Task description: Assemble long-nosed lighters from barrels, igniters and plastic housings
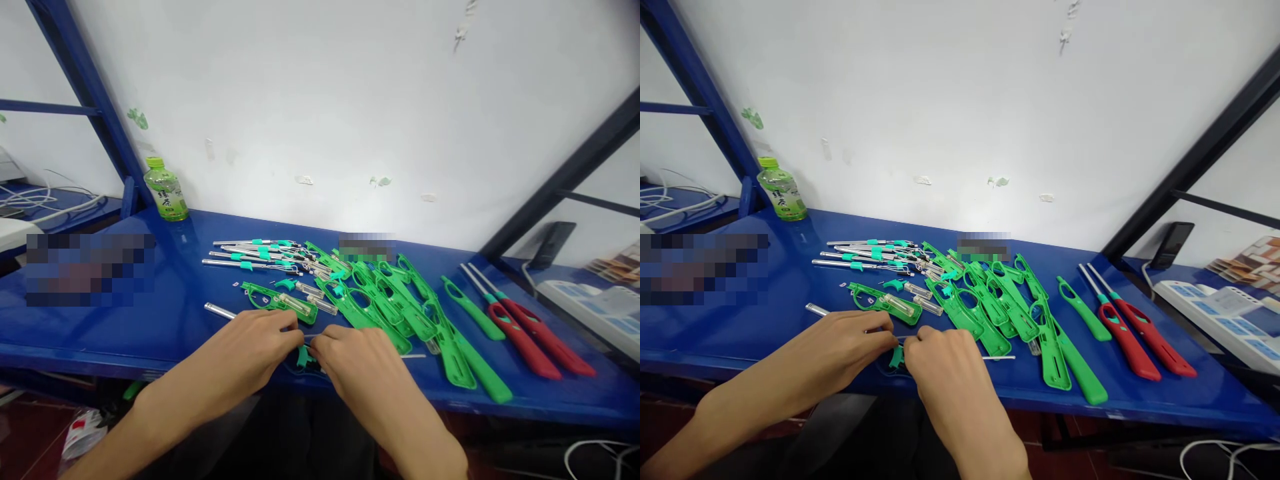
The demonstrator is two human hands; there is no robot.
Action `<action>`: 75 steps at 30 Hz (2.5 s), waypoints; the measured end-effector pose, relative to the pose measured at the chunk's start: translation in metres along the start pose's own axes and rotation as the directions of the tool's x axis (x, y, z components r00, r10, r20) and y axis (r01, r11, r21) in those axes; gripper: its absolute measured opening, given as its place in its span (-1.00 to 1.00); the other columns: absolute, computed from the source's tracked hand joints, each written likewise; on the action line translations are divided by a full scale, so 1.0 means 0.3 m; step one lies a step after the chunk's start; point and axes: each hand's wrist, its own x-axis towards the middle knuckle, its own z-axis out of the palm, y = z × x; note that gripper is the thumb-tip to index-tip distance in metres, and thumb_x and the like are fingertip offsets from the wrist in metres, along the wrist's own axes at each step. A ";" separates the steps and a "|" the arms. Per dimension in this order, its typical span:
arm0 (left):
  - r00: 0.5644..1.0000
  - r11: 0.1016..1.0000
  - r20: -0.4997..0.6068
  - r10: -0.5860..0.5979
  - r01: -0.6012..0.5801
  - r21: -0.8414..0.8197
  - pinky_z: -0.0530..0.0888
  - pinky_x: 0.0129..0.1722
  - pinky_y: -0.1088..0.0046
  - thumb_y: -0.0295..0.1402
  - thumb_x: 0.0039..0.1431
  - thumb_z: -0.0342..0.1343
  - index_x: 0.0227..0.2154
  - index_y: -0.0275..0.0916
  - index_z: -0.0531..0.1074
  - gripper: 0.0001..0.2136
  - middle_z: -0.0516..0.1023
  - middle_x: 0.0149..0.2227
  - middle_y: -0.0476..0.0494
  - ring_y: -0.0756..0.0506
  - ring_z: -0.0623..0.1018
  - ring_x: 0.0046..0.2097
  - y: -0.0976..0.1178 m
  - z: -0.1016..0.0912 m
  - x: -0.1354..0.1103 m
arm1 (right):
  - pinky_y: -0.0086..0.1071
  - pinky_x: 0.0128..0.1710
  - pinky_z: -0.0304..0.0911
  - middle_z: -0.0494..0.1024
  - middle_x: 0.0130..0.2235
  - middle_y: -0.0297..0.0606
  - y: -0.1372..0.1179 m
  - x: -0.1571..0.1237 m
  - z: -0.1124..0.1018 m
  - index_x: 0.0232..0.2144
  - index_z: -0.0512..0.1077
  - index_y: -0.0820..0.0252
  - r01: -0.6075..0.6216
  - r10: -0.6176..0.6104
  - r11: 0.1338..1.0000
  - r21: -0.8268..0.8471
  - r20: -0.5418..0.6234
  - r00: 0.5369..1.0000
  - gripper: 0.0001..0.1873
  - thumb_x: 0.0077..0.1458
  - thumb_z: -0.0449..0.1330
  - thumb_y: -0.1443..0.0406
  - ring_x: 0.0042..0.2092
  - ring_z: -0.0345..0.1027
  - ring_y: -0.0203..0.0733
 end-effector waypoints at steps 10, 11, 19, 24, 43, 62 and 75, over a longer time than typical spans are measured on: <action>0.999 0.999 0.024 -0.023 0.023 -0.037 0.25 -0.31 0.34 -0.67 0.37 0.05 -0.25 -0.17 0.47 -0.76 0.50 -0.23 0.00 -0.09 0.51 -0.28 0.000 -0.001 0.003 | -0.37 -0.49 0.04 0.60 -0.42 -0.33 0.015 -0.011 0.007 -0.42 0.57 0.16 0.055 -0.054 0.998 0.014 -0.073 0.996 -0.69 0.38 0.16 0.40 -0.51 0.40 -0.33; 0.999 0.999 0.024 -0.023 0.024 -0.035 0.25 -0.31 0.34 -0.67 0.37 0.05 -0.25 -0.17 0.47 -0.76 0.50 -0.23 0.00 -0.09 0.51 -0.28 0.000 -0.001 0.003 | -0.38 -0.49 0.05 0.61 -0.43 -0.33 0.016 -0.012 0.008 -0.43 0.58 0.13 0.055 -0.054 0.998 0.017 -0.086 0.995 -0.65 0.40 0.13 0.38 -0.51 0.41 -0.33; 1.000 1.000 0.010 -0.015 0.015 0.002 0.25 -0.32 0.35 -0.66 0.37 0.04 -0.28 -0.18 0.47 -0.76 0.51 -0.24 -0.01 -0.08 0.50 -0.30 -0.002 0.000 0.000 | -0.31 -0.54 0.03 0.64 -0.51 -0.40 0.007 -0.014 -0.009 -0.47 0.61 -0.14 0.014 -0.003 0.998 0.054 -0.202 0.979 -0.40 0.46 -0.13 0.20 -0.52 0.51 -0.32; 0.998 0.999 0.035 -0.043 0.044 -0.016 0.33 -0.28 0.31 -0.54 0.44 0.06 -0.27 -0.18 0.52 -0.80 0.53 -0.23 -0.04 -0.12 0.55 -0.25 0.018 -0.016 0.004 | -0.34 -0.56 0.06 0.64 -0.52 -0.40 0.007 -0.013 -0.014 -0.46 0.62 -0.18 -0.003 0.011 0.999 0.046 -0.178 0.984 -0.38 0.48 -0.14 0.18 -0.52 0.53 -0.31; 0.997 0.995 0.043 -0.066 0.069 -0.068 0.43 -0.19 0.26 -0.34 0.44 0.20 -0.14 -0.13 0.57 -0.94 0.56 -0.14 -0.05 -0.16 0.60 -0.15 0.028 -0.017 -0.008 | -0.27 -0.41 -0.02 0.66 -0.33 -0.46 0.016 -0.065 -0.057 -0.28 0.55 0.00 -0.113 0.123 0.972 0.207 -0.038 0.992 -0.88 0.35 0.34 0.19 -0.33 0.54 -0.15; 1.000 0.996 0.005 -0.027 0.027 -0.084 0.46 -0.18 0.38 -0.44 0.45 0.15 -0.11 -0.11 0.60 -0.86 0.60 -0.15 -0.05 -0.10 0.63 -0.16 0.006 0.009 -0.015 | -0.28 -0.44 -0.12 0.59 -0.40 -0.49 0.020 -0.063 -0.048 -0.40 0.52 0.06 -0.076 0.073 0.961 0.267 0.021 0.997 -0.76 0.33 0.32 0.42 -0.41 0.42 -0.28; 0.994 0.995 0.078 -0.074 0.078 -0.057 0.40 -0.29 0.33 -0.50 0.42 0.16 -0.20 -0.20 0.59 -0.87 0.56 -0.17 -0.07 -0.12 0.60 -0.25 0.043 -0.019 0.002 | -0.33 -0.63 -0.14 0.69 -0.36 -0.15 -0.121 -0.070 -0.057 -0.22 0.67 0.18 -0.103 0.120 0.989 -0.108 0.156 0.980 -0.78 0.14 0.28 0.49 -0.52 0.50 -0.21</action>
